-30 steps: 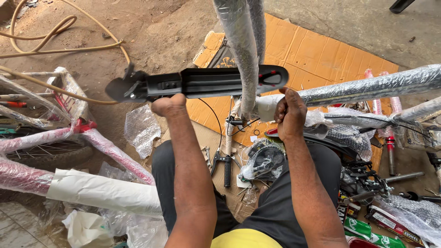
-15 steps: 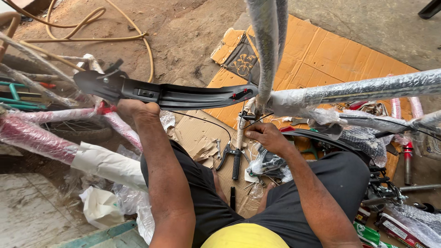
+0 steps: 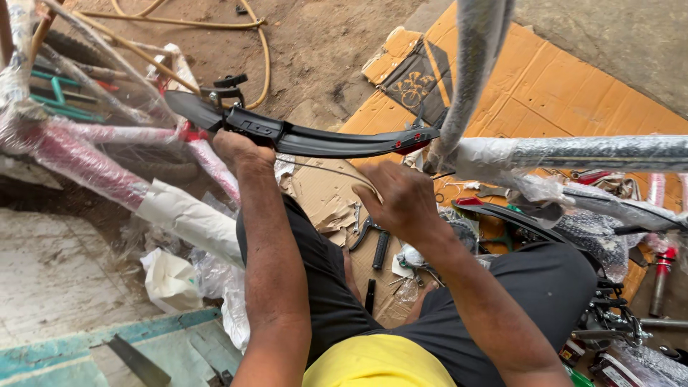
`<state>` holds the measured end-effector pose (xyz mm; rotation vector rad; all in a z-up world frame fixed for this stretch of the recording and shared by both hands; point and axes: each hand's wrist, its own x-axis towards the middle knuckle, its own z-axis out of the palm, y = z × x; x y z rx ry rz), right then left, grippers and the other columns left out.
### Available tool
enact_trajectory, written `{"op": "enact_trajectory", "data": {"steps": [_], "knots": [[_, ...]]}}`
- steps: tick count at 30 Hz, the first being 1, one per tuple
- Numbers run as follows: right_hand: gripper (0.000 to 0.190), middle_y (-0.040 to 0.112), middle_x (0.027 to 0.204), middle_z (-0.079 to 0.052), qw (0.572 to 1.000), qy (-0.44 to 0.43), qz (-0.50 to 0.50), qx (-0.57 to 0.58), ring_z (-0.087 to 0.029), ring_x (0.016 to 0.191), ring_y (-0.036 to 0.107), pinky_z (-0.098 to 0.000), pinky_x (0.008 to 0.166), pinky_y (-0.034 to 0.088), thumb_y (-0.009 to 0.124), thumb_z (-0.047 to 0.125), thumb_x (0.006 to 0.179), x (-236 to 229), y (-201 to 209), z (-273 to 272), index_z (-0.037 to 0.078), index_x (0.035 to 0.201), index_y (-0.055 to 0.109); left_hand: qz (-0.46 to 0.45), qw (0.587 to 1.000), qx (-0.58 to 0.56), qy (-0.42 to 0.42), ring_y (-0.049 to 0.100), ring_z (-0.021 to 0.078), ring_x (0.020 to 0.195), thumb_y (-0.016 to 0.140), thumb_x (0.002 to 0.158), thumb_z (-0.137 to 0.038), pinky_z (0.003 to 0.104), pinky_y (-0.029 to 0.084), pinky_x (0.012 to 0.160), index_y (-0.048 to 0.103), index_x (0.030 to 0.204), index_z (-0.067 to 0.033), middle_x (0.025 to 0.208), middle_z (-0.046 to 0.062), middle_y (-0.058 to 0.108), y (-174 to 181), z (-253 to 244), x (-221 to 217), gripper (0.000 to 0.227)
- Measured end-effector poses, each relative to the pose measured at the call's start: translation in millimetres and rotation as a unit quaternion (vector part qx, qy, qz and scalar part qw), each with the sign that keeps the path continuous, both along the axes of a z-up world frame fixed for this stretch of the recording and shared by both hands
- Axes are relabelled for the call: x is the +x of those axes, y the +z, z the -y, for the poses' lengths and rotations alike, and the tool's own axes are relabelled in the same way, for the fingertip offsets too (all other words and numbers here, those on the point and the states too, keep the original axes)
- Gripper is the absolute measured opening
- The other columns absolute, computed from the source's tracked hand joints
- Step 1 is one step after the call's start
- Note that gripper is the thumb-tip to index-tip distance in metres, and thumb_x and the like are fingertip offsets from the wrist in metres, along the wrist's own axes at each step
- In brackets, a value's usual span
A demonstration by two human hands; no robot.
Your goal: The person is assembling a bicycle, specifically attaching a front mudguard to the fork. They use a wrench to tighten bolts and adjust the position of the mudguard. The person also handles a red reflector, preparing to attach it to the mudguard.
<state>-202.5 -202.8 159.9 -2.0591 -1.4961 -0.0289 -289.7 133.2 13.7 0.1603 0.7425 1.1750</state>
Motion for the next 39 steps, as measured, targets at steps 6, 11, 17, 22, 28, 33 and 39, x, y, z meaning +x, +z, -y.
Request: {"op": "enact_trajectory", "data": {"steps": [6, 11, 17, 22, 28, 33, 39], "knots": [[0.033, 0.067, 0.089, -0.012, 0.970, 0.051, 0.175, -0.158, -0.029, 0.085, 0.070, -0.0425, 0.073, 0.059, 0.081, 0.035, 0.080, 9, -5, -92, 0.005, 0.089, 0.075, -0.009, 0.999, -0.040, -0.030, 0.065, 0.0251, 0.075, 0.041, 0.093, -0.028, 0.044, 0.058, 0.063, 0.067, 0.094, -0.0088, 0.088, 0.006, 0.067, -5, 2, -7, 0.032], [0.021, 0.070, 0.089, -0.013, 0.955, 0.076, 0.140, -0.252, -0.027, 0.083, 0.072, -0.0424, 0.077, 0.059, 0.071, 0.027, 0.091, 6, 2, -119, 0.006, 0.089, 0.077, -0.031, 0.999, -0.035, -0.021, 0.066, 0.0251, 0.079, 0.044, 0.096, -0.030, 0.043, 0.058, 0.066, 0.068, 0.099, -0.0067, 0.091, 0.007, 0.068, -23, -9, -7, 0.034], [0.018, 0.074, 0.087, -0.012, 0.907, 0.036, 0.098, -0.409, -0.024, 0.077, 0.074, -0.0396, 0.074, 0.061, 0.066, 0.019, 0.094, -22, 17, -130, 0.004, 0.097, 0.075, 0.057, 0.998, -0.017, -0.033, 0.069, 0.0270, 0.086, 0.035, 0.099, -0.029, 0.044, 0.061, 0.078, 0.065, 0.106, -0.0057, 0.096, 0.011, 0.069, -57, -25, 11, 0.038], [0.022, 0.072, 0.094, -0.016, 0.932, 0.041, 0.098, -0.347, -0.030, 0.086, 0.074, -0.0438, 0.076, 0.060, 0.071, 0.025, 0.089, -8, 3, -105, 0.004, 0.094, 0.077, 0.012, 0.997, -0.039, -0.063, 0.067, 0.0274, 0.085, 0.032, 0.099, -0.027, 0.045, 0.061, 0.078, 0.062, 0.103, -0.0062, 0.096, 0.011, 0.067, -63, -4, 19, 0.037], [0.015, 0.073, 0.102, -0.014, 0.933, 0.012, 0.112, -0.340, -0.030, 0.094, 0.074, -0.0418, 0.079, 0.061, 0.071, 0.014, 0.083, 1, -28, -68, 0.007, 0.094, 0.078, -0.015, 0.988, -0.136, -0.070, 0.066, 0.0259, 0.098, 0.027, 0.100, -0.046, 0.048, 0.058, 0.085, 0.060, 0.114, -0.0124, 0.108, 0.009, 0.066, -27, 55, 34, 0.049], [0.011, 0.070, 0.096, -0.013, 0.957, -0.019, 0.093, -0.276, -0.030, 0.090, 0.073, -0.0435, 0.076, 0.060, 0.069, 0.016, 0.086, 3, -54, -26, 0.010, 0.091, 0.076, 0.110, 0.986, 0.059, -0.107, 0.063, 0.0236, 0.102, 0.037, 0.100, -0.064, 0.043, 0.058, 0.088, 0.060, 0.123, -0.0107, 0.111, 0.008, 0.064, -20, 84, 40, 0.063], [0.016, 0.067, 0.086, -0.010, 0.975, -0.009, 0.074, -0.207, -0.030, 0.082, 0.071, -0.0450, 0.072, 0.059, 0.070, 0.024, 0.087, -1, -59, 14, 0.009, 0.084, 0.072, 0.127, 0.971, 0.128, -0.158, 0.062, 0.0144, 0.073, 0.056, 0.104, -0.064, 0.032, 0.053, 0.060, 0.063, 0.109, -0.0123, 0.089, 0.002, 0.065, -22, 99, 48, 0.053]]}}
